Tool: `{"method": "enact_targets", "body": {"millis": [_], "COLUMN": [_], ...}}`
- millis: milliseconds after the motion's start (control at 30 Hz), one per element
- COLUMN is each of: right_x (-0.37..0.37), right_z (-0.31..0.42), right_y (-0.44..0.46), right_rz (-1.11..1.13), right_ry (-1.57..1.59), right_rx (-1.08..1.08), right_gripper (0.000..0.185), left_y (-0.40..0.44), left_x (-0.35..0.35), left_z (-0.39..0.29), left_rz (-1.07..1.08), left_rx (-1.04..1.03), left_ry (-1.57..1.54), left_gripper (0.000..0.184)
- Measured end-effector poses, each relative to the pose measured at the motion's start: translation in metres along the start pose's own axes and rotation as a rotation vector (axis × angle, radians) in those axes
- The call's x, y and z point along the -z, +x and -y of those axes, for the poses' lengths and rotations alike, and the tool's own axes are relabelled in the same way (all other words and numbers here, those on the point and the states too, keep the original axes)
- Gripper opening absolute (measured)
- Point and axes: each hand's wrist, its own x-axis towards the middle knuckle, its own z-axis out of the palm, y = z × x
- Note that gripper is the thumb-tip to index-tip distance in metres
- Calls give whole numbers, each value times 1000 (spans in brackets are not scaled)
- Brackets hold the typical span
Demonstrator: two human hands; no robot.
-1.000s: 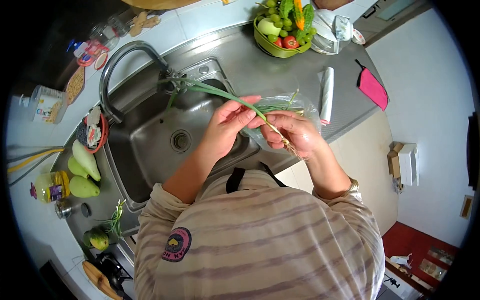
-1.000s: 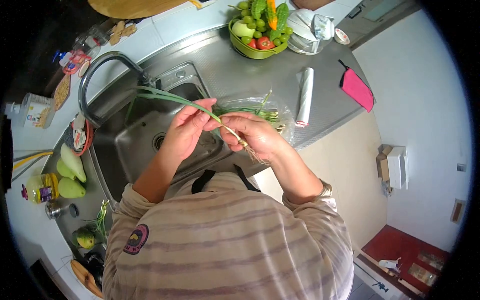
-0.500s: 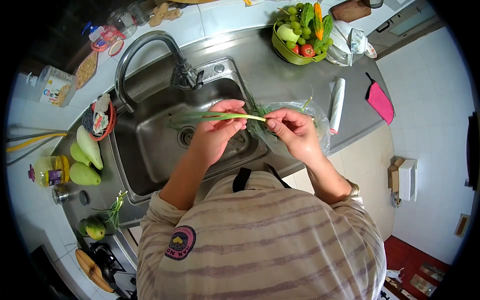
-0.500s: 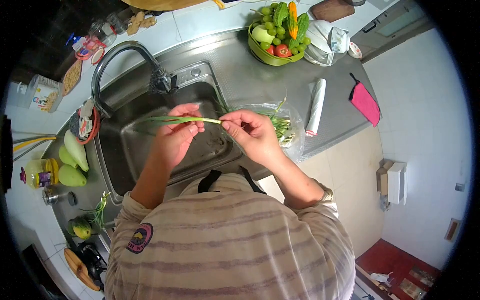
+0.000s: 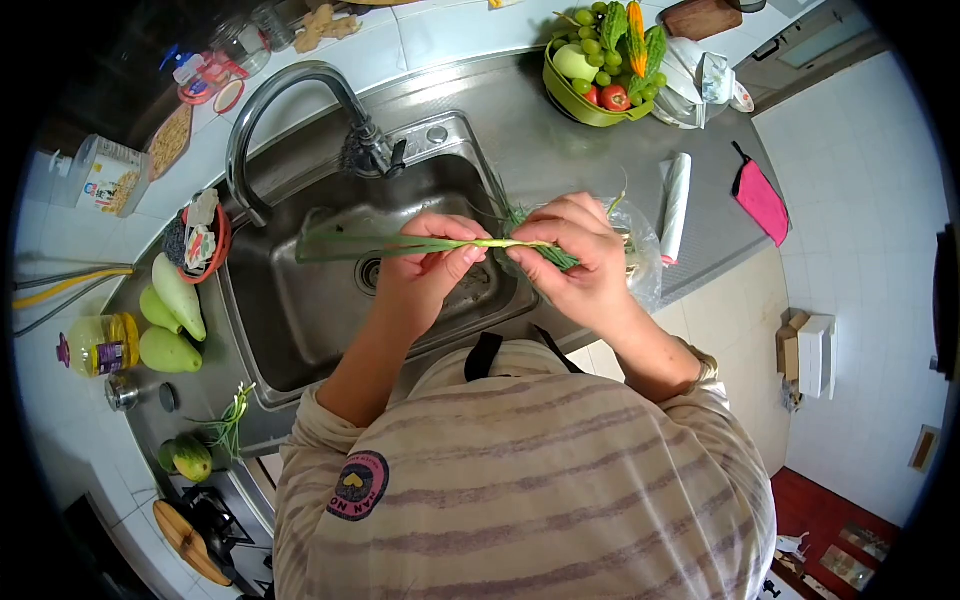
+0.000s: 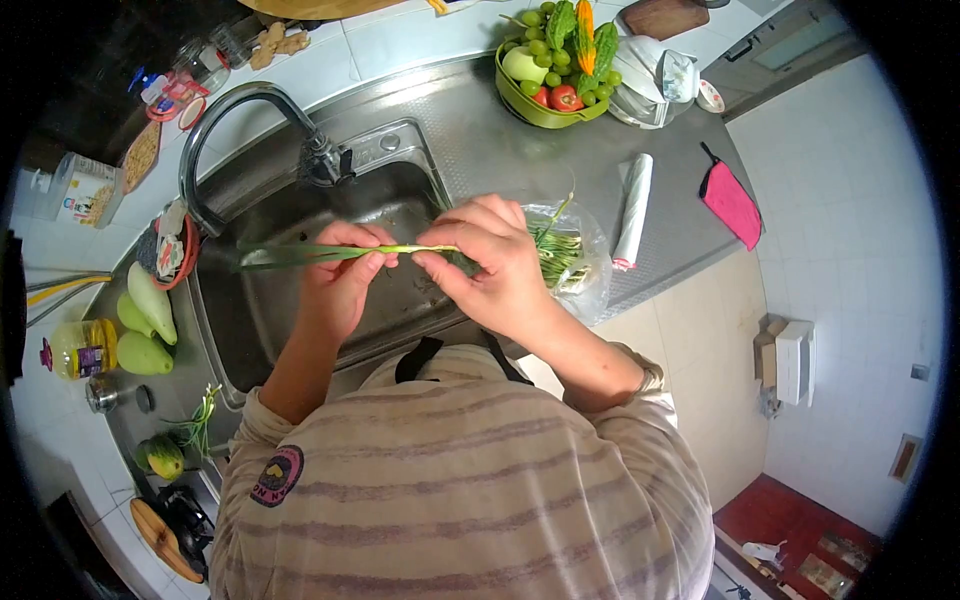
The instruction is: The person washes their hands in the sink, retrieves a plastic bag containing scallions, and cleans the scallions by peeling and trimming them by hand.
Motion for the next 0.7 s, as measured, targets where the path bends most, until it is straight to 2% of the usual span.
{"method": "enact_targets", "body": {"millis": [133,200,233,300,400,467,533,633,700], "right_x": [-5,-9,-11,-14,-15,-10,-9,-15,-18], "right_z": [2,3,2,-2,-5,3,5,7,9], "right_y": [0,1,1,2,5,8,3,5,5], "right_rz": [32,31,46,61,83,-130,-111,-149,-152], "right_ry": [127,178,260,341,367,-74,-107,-104,-93], "right_rx": [-54,-69,-51,-34,-17,66,53,229,204], "right_gripper": [14,14,14,14,15,16,18,21,21], "left_y": [-3,-5,-5,-5,-6,-6,-7,-7,-7], "left_x": [-6,-11,-9,-2,-1,-3,-8,-12,-13], "left_z": [-9,-14,-13,-9,-7,-7,-6,-6,-5], "left_rz": [-33,-41,-42,23,-48,-73,-97,-161,-175], "left_rx": [53,166,166,213,259,222,188,152,142], "left_ry": [-16,-170,-170,-377,-418,-380,-344,-343,-328], "left_gripper": [11,10,10,10,12,12,11,12,14]}}
